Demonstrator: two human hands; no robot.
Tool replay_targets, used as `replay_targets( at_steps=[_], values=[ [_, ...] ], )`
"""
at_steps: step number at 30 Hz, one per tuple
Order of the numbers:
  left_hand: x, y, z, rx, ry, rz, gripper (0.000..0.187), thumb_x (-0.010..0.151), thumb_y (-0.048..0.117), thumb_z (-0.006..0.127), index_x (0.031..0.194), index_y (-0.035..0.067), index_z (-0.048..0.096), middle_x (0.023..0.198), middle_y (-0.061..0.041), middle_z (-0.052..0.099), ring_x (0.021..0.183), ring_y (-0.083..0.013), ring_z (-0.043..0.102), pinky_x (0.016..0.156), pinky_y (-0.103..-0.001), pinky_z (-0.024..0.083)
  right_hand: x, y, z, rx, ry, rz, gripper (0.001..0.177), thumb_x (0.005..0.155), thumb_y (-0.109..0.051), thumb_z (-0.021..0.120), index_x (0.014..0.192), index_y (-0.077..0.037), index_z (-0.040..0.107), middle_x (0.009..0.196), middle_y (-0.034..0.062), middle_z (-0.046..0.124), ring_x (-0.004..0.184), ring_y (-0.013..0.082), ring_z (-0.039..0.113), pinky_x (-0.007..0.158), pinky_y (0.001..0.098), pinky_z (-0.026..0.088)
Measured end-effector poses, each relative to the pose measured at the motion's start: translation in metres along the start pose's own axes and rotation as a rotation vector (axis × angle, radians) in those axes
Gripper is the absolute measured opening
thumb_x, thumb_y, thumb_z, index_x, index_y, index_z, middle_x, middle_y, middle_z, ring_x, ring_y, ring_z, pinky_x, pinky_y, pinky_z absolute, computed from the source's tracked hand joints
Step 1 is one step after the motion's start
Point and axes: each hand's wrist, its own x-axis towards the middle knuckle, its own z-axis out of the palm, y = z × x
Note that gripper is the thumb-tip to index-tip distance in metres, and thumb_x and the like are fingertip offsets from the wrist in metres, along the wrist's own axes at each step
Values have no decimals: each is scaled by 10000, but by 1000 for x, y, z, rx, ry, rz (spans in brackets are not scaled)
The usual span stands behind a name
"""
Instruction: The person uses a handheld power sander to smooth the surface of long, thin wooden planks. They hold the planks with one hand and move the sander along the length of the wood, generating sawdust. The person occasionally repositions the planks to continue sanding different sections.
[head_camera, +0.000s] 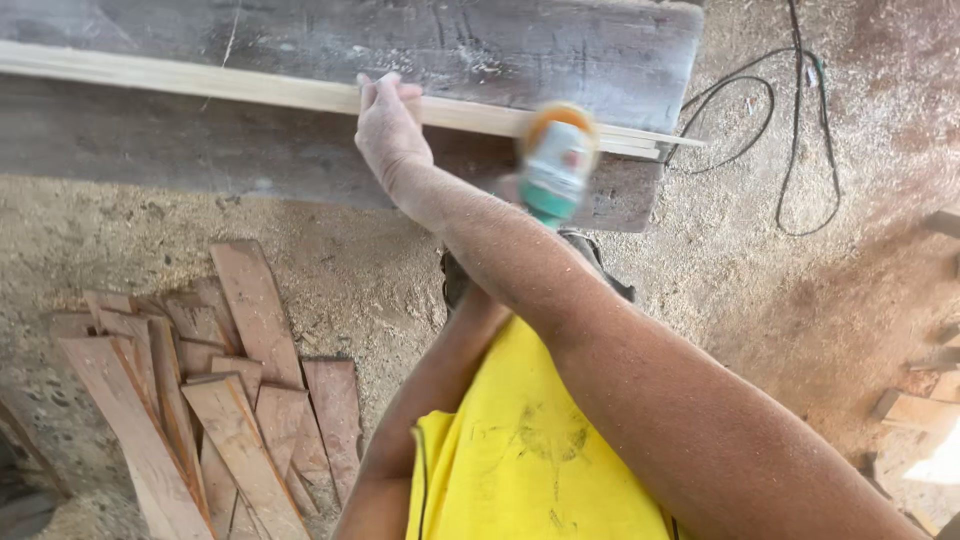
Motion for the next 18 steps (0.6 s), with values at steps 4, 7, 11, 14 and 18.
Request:
replay_targets(
  at_steps=[4, 7, 11, 14, 18],
  values=[
    [-10, 17, 6, 84, -78, 135, 826, 781, 128, 768, 1423, 8, 262, 1017, -198, 687, 876, -324, 738, 819, -419, 638, -3, -8, -3, 88, 10, 7, 791, 928, -280, 691, 1539, 57, 318, 1032, 144, 734, 939, 244, 664, 939, 381, 455],
    [-3, 3, -9, 36, -31, 57, 814, 775, 126, 772, 1409, 7, 277, 1016, -194, 692, 873, -317, 741, 820, -416, 642, -3, 6, 1, 110, 10, 5, 809, 901, -297, 703, 1522, 70, 335, 1099, 165, 709, 934, 258, 664, 943, 389, 448],
    [-3, -22, -9, 51, 27, 71, 797, 766, 123, 776, 1391, 6, 296, 1014, -188, 697, 868, -309, 744, 821, -411, 647, -7, 2, -2, 59, 10, -2, 815, 910, -324, 689, 1521, 66, 318, 1090, 189, 737, 905, 275, 680, 935, 404, 466],
    [6, -18, 4, 79, 74, 148, 784, 760, 122, 780, 1378, 5, 311, 1013, -183, 701, 865, -303, 746, 822, -408, 650, -2, 0, 0, 103, 8, -14, 817, 914, -316, 695, 1534, 63, 322, 1155, 195, 700, 922, 266, 666, 964, 402, 470],
    [6, -25, -5, 69, 122, 148, 767, 751, 119, 785, 1359, 3, 331, 1012, -177, 707, 860, -295, 749, 823, -403, 655, -11, 30, -10, 375, 18, -20, 631, 914, -323, 641, 1387, 58, 469, 1103, 181, 668, 924, 246, 642, 1000, 413, 438]
  ],
)
